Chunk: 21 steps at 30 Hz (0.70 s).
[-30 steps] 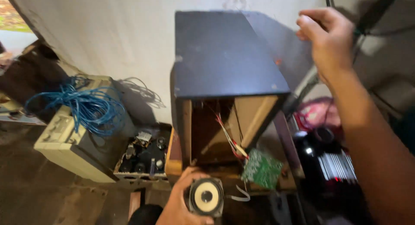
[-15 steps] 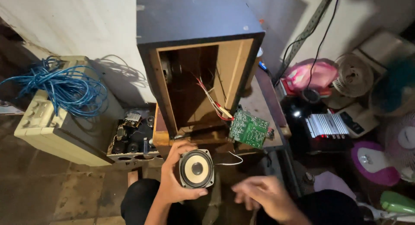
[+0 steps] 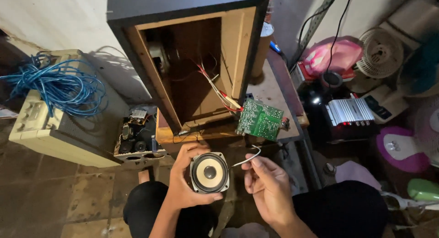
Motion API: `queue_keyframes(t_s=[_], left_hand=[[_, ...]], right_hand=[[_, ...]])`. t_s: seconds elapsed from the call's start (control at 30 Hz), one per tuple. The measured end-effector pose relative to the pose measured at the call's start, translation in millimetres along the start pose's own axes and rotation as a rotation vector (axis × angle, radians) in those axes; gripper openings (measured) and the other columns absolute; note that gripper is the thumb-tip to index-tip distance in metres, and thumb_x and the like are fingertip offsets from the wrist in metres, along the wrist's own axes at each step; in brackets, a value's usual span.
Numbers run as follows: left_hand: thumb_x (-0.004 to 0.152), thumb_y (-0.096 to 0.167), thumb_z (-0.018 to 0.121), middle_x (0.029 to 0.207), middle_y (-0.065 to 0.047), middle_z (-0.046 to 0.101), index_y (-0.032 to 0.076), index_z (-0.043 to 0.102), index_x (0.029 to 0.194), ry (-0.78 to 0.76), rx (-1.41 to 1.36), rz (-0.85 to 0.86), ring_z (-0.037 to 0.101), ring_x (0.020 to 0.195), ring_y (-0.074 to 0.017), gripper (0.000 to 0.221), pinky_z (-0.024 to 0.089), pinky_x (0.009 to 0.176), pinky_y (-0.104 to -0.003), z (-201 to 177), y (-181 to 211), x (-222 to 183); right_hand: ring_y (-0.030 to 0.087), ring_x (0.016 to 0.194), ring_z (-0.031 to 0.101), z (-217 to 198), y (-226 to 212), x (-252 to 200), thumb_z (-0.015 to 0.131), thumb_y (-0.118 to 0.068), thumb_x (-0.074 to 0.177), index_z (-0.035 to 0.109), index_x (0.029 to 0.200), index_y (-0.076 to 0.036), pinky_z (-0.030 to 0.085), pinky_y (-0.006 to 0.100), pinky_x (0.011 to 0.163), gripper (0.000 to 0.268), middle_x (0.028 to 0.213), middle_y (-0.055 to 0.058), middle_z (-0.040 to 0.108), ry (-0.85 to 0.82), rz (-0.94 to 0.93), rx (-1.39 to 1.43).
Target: Connecting and inspecting wires between a speaker driver and a circuit board for a speaker system.
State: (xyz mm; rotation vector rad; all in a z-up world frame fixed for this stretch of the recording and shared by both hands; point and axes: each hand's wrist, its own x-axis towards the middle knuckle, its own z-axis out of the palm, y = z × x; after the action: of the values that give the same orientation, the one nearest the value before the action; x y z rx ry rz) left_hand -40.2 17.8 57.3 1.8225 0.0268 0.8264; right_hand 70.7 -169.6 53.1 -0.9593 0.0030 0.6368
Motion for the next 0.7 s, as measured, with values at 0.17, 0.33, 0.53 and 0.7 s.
queue_keyframes(t_s=[0.17,0.33,0.53,0.7], left_hand=[[0.063,0.053,0.091,0.127,-0.012,0.058,0.012,0.062,0.127,-0.012,0.063,0.013,0.062,0.123,-0.0292,0.081,0.048,0.107,-0.046,4,-1,2],[0.063,0.053,0.091,0.128,-0.012,0.057,0.013,0.062,0.127,-0.023,0.078,0.011,0.061,0.123,-0.0292,0.081,0.048,0.108,-0.046,6,-3,2],[0.061,0.055,0.091,0.123,-0.009,0.058,0.014,0.065,0.126,-0.073,0.081,-0.014,0.063,0.118,-0.0281,0.081,0.05,0.104,-0.045,5,1,-1],[0.059,0.055,0.093,0.125,-0.011,0.058,0.011,0.066,0.125,-0.146,0.049,-0.049,0.061,0.121,-0.0273,0.084,0.049,0.104,-0.042,1,4,-7]], right_hand=[[0.023,0.066,0.062,7,-6,2,0.064,-0.01,0.096,0.071,0.107,0.006,0.041,0.03,0.046,0.02,0.096,0.02,0.073,-0.002,-0.067,0.031],[0.026,0.067,0.062,13,-10,-1,0.063,-0.012,0.097,0.069,0.107,0.006,0.041,0.03,0.046,0.022,0.099,0.025,0.073,0.04,-0.091,0.045],[0.023,0.053,0.057,12,-10,-10,0.065,-0.017,0.096,0.07,0.111,0.005,0.036,0.029,0.041,0.027,0.086,0.022,0.072,0.031,-0.162,0.056],[0.024,0.05,0.059,6,-9,-21,0.067,-0.01,0.092,0.068,0.119,0.006,0.037,0.03,0.039,0.031,0.084,0.027,0.072,0.019,-0.25,0.011]])
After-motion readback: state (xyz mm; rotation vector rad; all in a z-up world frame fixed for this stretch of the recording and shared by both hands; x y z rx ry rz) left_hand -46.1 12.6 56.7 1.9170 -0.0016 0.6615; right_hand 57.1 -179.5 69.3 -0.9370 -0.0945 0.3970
